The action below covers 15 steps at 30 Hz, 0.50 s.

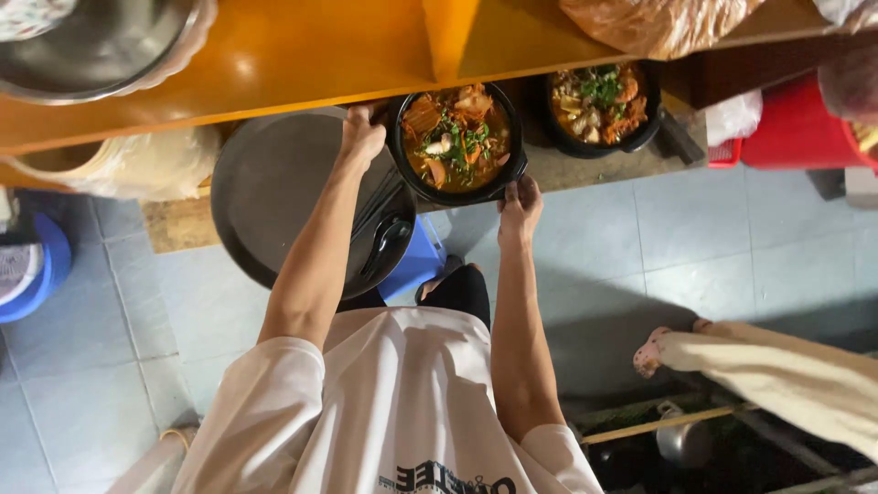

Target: Preparing a serving tray with food bowls and utensils in a restaurant kitchen.

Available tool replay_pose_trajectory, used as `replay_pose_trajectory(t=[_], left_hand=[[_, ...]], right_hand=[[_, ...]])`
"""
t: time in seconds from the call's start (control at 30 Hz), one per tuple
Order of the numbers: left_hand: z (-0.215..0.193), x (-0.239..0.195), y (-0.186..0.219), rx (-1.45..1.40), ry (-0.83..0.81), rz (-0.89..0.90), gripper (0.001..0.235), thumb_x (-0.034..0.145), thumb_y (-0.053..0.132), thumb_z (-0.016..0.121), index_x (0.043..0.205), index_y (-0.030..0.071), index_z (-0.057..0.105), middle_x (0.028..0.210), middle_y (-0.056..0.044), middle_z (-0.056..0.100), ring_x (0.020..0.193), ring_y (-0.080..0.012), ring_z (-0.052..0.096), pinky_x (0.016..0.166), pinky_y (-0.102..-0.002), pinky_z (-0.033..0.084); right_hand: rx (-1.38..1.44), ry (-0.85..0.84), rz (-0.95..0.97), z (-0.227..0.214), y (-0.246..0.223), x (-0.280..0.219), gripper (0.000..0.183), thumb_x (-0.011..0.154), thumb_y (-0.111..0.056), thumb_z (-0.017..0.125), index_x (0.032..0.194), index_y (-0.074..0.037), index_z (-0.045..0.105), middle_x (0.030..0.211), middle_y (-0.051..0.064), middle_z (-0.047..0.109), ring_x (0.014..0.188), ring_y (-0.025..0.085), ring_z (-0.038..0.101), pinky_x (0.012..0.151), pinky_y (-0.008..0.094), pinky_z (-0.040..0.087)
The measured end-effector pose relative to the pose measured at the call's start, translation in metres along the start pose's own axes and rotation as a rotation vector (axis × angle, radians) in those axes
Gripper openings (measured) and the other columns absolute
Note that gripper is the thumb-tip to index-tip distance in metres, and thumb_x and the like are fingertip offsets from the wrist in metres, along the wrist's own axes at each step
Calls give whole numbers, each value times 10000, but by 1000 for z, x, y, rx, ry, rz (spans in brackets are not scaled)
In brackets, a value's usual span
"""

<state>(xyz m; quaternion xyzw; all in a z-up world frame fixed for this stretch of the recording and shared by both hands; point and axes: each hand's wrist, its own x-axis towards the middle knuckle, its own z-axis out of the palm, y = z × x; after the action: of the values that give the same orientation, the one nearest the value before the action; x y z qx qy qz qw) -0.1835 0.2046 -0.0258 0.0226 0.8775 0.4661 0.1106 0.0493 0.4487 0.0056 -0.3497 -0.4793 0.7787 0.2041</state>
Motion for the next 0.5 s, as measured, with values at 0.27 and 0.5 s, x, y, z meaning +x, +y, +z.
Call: replay_pose_trajectory(t=[0.27, 0.5], left_hand=[[-92, -62, 9, -114, 113, -267, 401, 849, -15, 582, 1233, -7, 695, 1131, -194, 725, 984, -247, 711, 861, -365, 582], [-153, -96, -44, -346, 288, -433, 369, 862, -31, 599, 1223, 10, 664, 1011, -131, 746, 811, -218, 741, 710, -362, 610]], right_hand=[[-73, -228, 6, 48, -2, -20, 189, 1030, 1, 581, 1207, 21, 644, 924, 36, 656, 677, 76, 504, 560, 260, 382], [-252, -384, 33, 113, 17, -34, 180, 1025, -11, 602, 1193, 21, 657, 859, 26, 622, 645, 86, 496, 541, 270, 386]])
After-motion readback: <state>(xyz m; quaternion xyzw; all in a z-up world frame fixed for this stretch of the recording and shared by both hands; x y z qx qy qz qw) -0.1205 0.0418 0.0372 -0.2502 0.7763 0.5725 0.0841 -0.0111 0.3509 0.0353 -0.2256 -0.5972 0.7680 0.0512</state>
